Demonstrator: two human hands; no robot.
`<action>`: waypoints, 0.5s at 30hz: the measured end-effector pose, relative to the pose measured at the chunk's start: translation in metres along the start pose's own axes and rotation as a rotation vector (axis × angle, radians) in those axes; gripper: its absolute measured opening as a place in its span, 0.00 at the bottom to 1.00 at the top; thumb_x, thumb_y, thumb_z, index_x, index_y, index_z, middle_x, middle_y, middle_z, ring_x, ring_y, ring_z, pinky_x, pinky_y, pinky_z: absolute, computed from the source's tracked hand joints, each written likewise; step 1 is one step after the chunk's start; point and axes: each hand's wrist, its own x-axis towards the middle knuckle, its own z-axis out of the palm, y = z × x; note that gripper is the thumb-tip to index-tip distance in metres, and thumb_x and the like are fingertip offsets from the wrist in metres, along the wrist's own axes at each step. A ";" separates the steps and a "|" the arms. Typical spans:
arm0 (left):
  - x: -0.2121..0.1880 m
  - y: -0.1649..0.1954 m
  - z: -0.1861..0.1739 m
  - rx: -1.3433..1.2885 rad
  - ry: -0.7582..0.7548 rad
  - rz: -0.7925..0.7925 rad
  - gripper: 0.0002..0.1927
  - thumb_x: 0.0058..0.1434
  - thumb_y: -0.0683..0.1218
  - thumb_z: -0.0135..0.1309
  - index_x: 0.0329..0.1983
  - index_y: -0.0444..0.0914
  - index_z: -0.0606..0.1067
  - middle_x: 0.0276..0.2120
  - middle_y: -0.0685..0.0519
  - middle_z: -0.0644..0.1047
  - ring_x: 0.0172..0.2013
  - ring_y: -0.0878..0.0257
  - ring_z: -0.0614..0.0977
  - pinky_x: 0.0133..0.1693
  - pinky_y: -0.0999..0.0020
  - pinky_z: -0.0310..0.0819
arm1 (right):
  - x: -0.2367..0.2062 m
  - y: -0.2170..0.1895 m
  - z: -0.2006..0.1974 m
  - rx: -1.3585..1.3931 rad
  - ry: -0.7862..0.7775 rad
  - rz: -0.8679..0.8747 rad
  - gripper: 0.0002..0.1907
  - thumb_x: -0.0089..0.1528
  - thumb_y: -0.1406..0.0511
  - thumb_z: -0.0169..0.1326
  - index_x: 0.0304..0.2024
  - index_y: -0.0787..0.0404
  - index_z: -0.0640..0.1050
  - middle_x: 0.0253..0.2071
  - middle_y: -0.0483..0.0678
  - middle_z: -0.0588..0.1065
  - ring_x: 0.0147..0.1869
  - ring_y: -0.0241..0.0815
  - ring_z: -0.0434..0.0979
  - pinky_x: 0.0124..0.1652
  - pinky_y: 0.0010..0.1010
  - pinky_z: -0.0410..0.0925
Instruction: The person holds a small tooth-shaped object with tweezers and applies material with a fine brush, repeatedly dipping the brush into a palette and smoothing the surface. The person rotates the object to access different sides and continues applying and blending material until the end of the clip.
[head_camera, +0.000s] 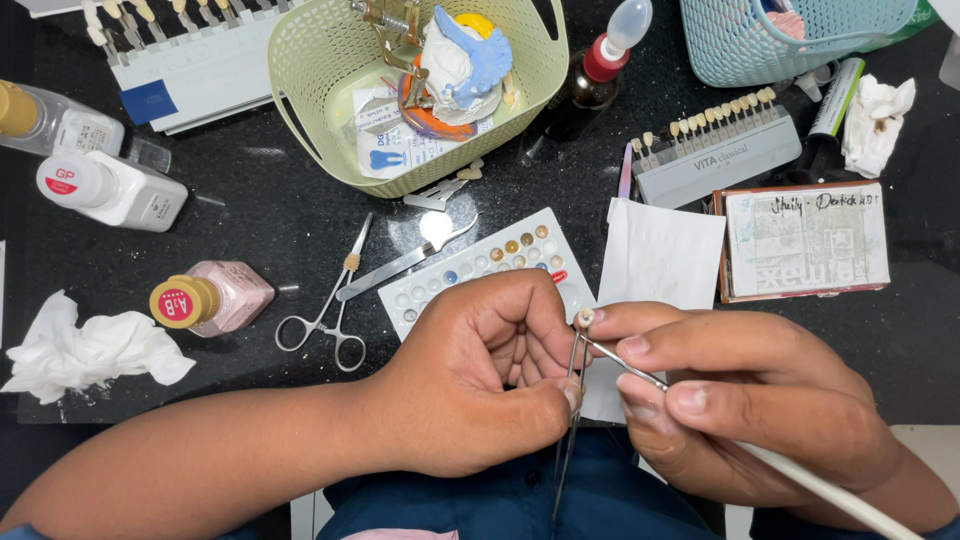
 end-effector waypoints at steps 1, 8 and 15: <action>0.000 0.000 0.000 0.008 0.007 -0.003 0.09 0.67 0.33 0.55 0.44 0.34 0.67 0.39 0.54 0.76 0.37 0.76 0.76 0.40 0.78 0.72 | -0.001 0.001 0.000 0.001 0.003 0.002 0.22 0.60 0.72 0.62 0.53 0.57 0.69 0.47 0.53 0.74 0.49 0.44 0.85 0.61 0.53 0.77; 0.001 0.001 0.000 0.072 0.021 -0.019 0.09 0.67 0.35 0.56 0.44 0.35 0.67 0.40 0.55 0.76 0.38 0.76 0.76 0.40 0.78 0.73 | -0.002 0.004 0.006 -0.050 0.070 -0.025 0.22 0.60 0.71 0.62 0.53 0.56 0.68 0.46 0.54 0.74 0.54 0.49 0.84 0.57 0.43 0.80; 0.002 0.000 0.000 0.093 0.024 -0.021 0.09 0.66 0.35 0.57 0.44 0.34 0.68 0.40 0.55 0.75 0.38 0.76 0.77 0.40 0.78 0.73 | -0.003 0.006 -0.002 -0.037 0.016 -0.005 0.22 0.59 0.72 0.61 0.53 0.55 0.69 0.48 0.55 0.74 0.55 0.51 0.84 0.54 0.38 0.81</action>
